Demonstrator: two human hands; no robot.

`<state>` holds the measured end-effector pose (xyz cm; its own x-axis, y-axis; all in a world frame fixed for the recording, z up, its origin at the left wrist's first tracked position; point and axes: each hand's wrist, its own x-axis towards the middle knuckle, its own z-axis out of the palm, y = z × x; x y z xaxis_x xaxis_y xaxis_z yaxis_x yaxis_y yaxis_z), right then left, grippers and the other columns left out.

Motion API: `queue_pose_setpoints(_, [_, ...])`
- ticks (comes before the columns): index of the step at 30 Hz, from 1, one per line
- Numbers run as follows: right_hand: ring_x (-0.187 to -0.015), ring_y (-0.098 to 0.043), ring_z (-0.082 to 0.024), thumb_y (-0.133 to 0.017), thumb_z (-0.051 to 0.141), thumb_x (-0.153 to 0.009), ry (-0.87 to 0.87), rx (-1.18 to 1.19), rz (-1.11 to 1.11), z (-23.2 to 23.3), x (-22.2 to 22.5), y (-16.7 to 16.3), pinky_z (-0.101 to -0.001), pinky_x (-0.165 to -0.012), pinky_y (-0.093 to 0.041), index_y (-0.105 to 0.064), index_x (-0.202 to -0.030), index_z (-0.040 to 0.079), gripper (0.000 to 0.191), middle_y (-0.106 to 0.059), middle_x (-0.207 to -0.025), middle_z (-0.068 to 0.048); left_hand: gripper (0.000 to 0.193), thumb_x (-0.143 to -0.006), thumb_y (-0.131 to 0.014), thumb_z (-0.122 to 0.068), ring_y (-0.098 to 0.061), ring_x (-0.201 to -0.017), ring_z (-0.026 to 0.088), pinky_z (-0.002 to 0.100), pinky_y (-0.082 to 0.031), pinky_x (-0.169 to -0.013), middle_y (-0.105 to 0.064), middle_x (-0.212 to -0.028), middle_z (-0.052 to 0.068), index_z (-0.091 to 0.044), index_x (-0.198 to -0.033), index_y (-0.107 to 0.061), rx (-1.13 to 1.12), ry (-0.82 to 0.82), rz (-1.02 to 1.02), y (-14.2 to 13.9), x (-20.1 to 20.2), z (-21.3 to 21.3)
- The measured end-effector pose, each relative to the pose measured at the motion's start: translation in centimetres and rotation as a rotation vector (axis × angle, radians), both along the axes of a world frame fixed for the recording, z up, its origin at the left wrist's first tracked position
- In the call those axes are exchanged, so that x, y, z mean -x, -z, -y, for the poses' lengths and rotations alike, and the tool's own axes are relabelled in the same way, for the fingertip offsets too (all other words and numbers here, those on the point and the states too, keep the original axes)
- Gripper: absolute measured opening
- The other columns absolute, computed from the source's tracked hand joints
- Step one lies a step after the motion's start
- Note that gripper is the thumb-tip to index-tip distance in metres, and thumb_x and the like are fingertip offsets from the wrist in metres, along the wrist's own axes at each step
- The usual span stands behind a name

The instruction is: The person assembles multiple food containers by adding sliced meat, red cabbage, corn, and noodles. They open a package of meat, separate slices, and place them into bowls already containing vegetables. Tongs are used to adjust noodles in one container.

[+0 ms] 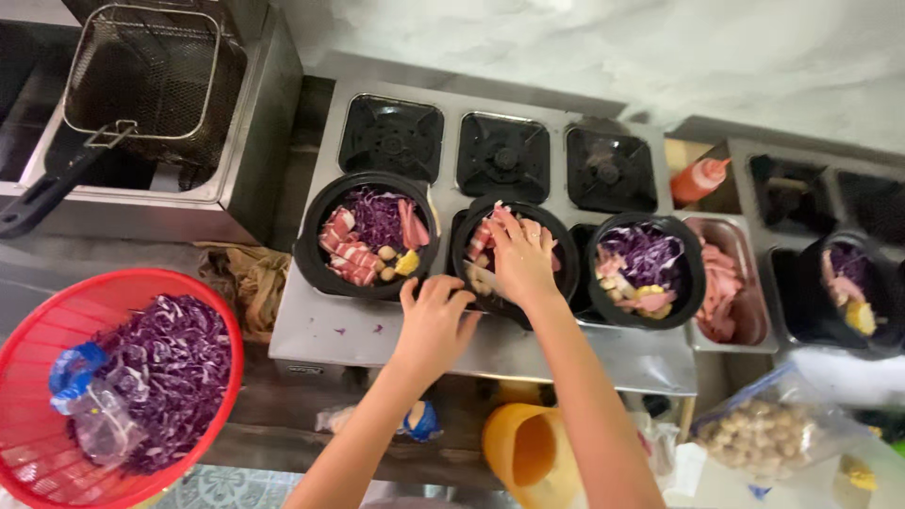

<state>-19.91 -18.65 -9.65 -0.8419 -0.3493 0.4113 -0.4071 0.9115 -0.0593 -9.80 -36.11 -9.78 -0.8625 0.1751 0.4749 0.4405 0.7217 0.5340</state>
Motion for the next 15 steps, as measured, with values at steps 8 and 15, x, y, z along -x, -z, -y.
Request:
queue_pose_setpoints(8, [-0.124, -0.049, -0.028, -0.059, 0.024, -0.094, 0.156, -0.078, 0.116, -2.1, 1.4, 0.0, -0.0703, -0.106, -0.026, -0.065, -0.132, 0.020, 0.039, -0.057, -0.130, -0.002, 0.023, -0.081, -0.074, -0.021, -0.052, -0.124, 0.031, 0.065, -0.029, -0.107, -0.061, -0.118, 0.008, -0.012, -0.102, -0.070, 0.070, -0.052, -0.029, -0.6, 2.8, -2.6])
queue_pose_setpoints(15, [-0.124, -0.049, -0.031, -0.064, 0.022, -0.088, 0.218, 0.027, -0.010, -1.6, -0.4, -0.5, -0.0596, -0.101, -0.032, -0.068, -0.125, 0.016, 0.038, -0.062, -0.127, -0.010, 0.045, -0.088, -0.057, -0.016, -0.044, -0.137, 0.031, 0.075, -0.018, -0.112, -0.057, -0.144, 0.010, 0.000, -0.129, -0.064, 0.494, -0.168, -0.106, -0.4, 9.1, -5.7])
